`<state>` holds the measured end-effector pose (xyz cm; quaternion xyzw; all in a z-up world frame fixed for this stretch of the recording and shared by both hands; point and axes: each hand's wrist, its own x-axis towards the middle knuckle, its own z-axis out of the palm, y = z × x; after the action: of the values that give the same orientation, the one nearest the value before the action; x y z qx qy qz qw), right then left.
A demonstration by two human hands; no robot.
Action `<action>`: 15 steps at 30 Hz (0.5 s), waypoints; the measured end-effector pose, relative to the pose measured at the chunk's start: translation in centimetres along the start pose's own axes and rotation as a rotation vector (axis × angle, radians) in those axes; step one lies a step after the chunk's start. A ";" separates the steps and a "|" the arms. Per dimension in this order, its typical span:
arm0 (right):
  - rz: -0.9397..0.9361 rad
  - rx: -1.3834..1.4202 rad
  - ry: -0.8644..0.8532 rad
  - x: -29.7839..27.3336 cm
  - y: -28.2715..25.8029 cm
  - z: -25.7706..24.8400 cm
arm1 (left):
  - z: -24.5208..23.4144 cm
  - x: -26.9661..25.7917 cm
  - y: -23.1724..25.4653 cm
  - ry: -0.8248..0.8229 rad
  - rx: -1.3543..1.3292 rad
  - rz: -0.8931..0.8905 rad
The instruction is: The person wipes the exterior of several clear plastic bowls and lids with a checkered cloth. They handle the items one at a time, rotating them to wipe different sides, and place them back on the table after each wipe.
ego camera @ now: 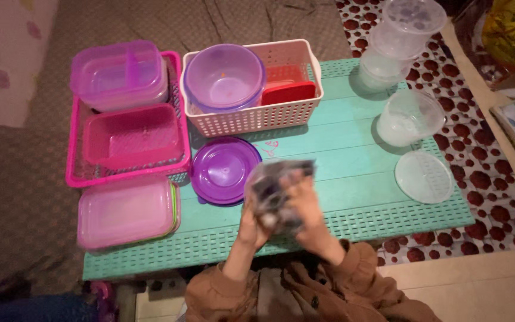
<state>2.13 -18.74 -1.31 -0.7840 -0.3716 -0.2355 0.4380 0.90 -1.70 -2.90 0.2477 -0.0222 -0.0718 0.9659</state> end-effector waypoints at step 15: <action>-0.015 -0.190 -0.329 2.7 -2.6 -1.1 | -7.6 -1.6 -2.3 -0.077 -0.229 -0.245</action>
<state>1.68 -17.78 2.45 -0.8470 -0.4200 -0.1416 0.2937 -0.42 0.18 -10.65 0.1341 -0.0206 -0.2004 0.9703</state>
